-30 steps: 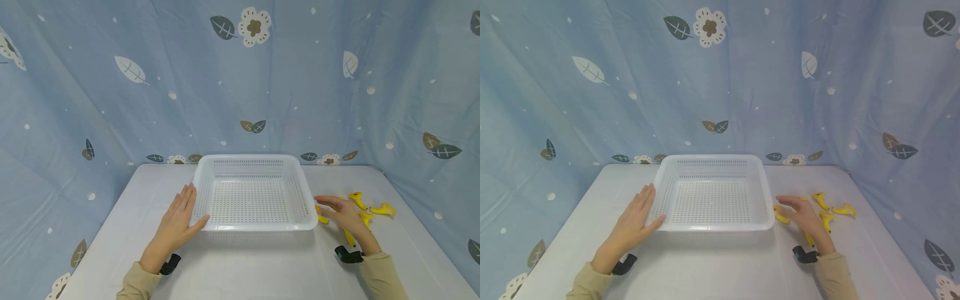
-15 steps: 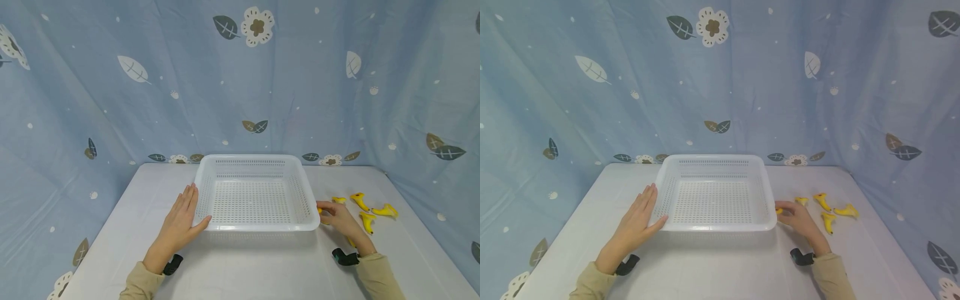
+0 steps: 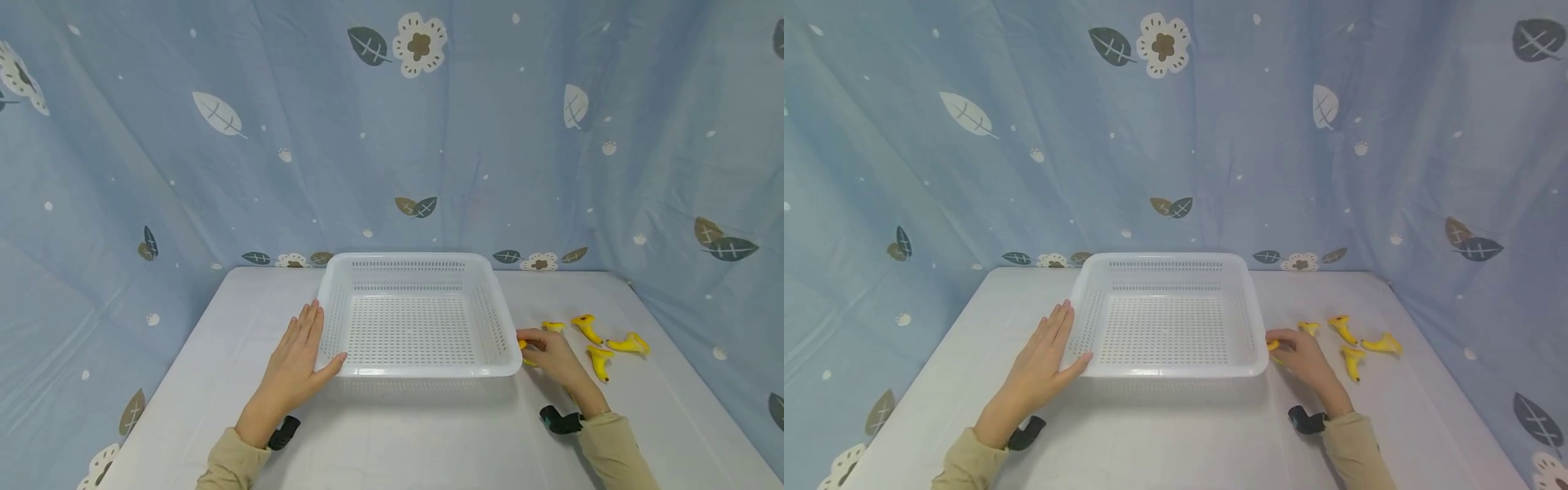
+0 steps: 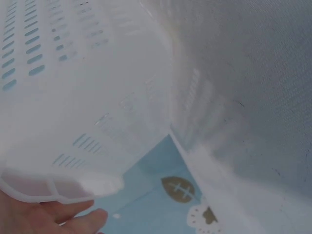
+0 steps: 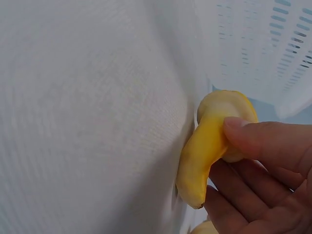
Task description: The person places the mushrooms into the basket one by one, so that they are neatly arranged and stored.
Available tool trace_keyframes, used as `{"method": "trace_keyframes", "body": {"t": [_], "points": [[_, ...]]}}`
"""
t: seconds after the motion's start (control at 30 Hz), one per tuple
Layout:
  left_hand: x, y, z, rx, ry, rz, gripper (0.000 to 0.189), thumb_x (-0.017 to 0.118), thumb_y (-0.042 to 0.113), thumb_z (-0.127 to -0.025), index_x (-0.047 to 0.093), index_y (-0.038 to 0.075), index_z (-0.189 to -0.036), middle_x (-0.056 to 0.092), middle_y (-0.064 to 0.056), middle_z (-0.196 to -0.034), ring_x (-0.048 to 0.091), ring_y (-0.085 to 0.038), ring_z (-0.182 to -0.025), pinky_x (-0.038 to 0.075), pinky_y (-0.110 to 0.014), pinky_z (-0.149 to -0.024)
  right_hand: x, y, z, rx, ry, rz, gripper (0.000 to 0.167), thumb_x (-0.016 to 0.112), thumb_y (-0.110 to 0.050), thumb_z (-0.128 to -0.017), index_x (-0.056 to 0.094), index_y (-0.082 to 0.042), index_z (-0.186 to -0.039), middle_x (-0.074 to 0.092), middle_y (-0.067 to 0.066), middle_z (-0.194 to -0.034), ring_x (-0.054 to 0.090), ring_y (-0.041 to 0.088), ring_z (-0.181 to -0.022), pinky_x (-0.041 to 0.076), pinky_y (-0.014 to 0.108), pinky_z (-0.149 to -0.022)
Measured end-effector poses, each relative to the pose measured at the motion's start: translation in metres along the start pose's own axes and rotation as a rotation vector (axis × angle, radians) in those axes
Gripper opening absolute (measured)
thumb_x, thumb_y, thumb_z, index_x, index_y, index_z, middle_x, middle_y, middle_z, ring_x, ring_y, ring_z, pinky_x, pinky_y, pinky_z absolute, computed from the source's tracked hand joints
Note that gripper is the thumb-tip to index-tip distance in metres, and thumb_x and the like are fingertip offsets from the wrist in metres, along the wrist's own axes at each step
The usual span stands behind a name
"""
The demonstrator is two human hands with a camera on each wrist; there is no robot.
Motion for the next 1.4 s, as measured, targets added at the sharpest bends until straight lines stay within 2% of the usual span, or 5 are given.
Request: {"method": "trace_keyframes", "body": {"t": [0.2,0.83,1.03,1.23,1.4], "points": [[0.001,0.000,0.001,0.001,0.006,0.000,0.092,0.060,0.049,-0.092,0.024,-0.012,-0.151,0.021,-0.026,-0.160,0.019,-0.040,-0.148,0.017,-0.053,-0.120,-0.004,-0.003,0.002,0.027,0.024,0.059,0.034,0.067,-0.002,-0.090,0.066,0.004,-0.123,0.064,0.020,-0.126,0.054,0.041,-0.123,0.042,0.059,-0.104],[0.001,0.000,0.002,0.004,0.006,0.002,0.092,0.059,0.048,-0.093,0.023,-0.012,-0.151,0.021,-0.027,-0.159,0.019,-0.041,-0.147,0.017,-0.053,-0.120,-0.034,-0.033,0.003,-0.076,0.045,0.084,0.037,0.064,0.003,-0.092,0.062,0.007,-0.128,0.061,0.024,-0.129,0.051,0.045,-0.125,0.043,0.056,-0.102],[0.001,0.000,0.002,0.005,0.006,0.006,0.091,0.059,0.048,-0.093,0.023,-0.012,-0.151,0.021,-0.027,-0.159,0.018,-0.041,-0.148,0.017,-0.054,-0.119,-0.047,-0.052,0.006,-0.131,0.077,0.086,0.035,0.065,-0.001,-0.093,0.063,0.005,-0.128,0.064,0.022,-0.125,0.055,0.041,-0.121,0.045,0.045,-0.100],[0.000,0.000,0.001,0.008,0.013,0.002,0.091,0.059,0.048,-0.093,0.023,-0.012,-0.151,0.021,-0.027,-0.159,0.019,-0.041,-0.148,0.018,-0.055,-0.119,-0.059,-0.070,0.009,-0.151,0.104,0.101,0.036,0.065,-0.005,-0.094,0.063,0.001,-0.129,0.064,0.019,-0.127,0.055,0.038,-0.122,0.044,0.012,-0.096],[0.000,0.000,0.001,0.010,0.015,0.007,0.091,0.060,0.048,-0.093,0.024,-0.012,-0.151,0.022,-0.027,-0.159,0.019,-0.042,-0.147,0.018,-0.055,-0.119,-0.066,-0.085,0.009,-0.154,0.107,0.117,0.038,0.066,-0.008,-0.095,0.063,-0.002,-0.132,0.063,0.016,-0.130,0.055,0.034,-0.124,0.046,0.020,-0.099]]}}
Point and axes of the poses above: each hand's wrist, its own z-axis away from the middle knuckle, its own x-axis out of the palm, y = z × x, the point moved 7 cm from there along -z, towards the middle knuckle
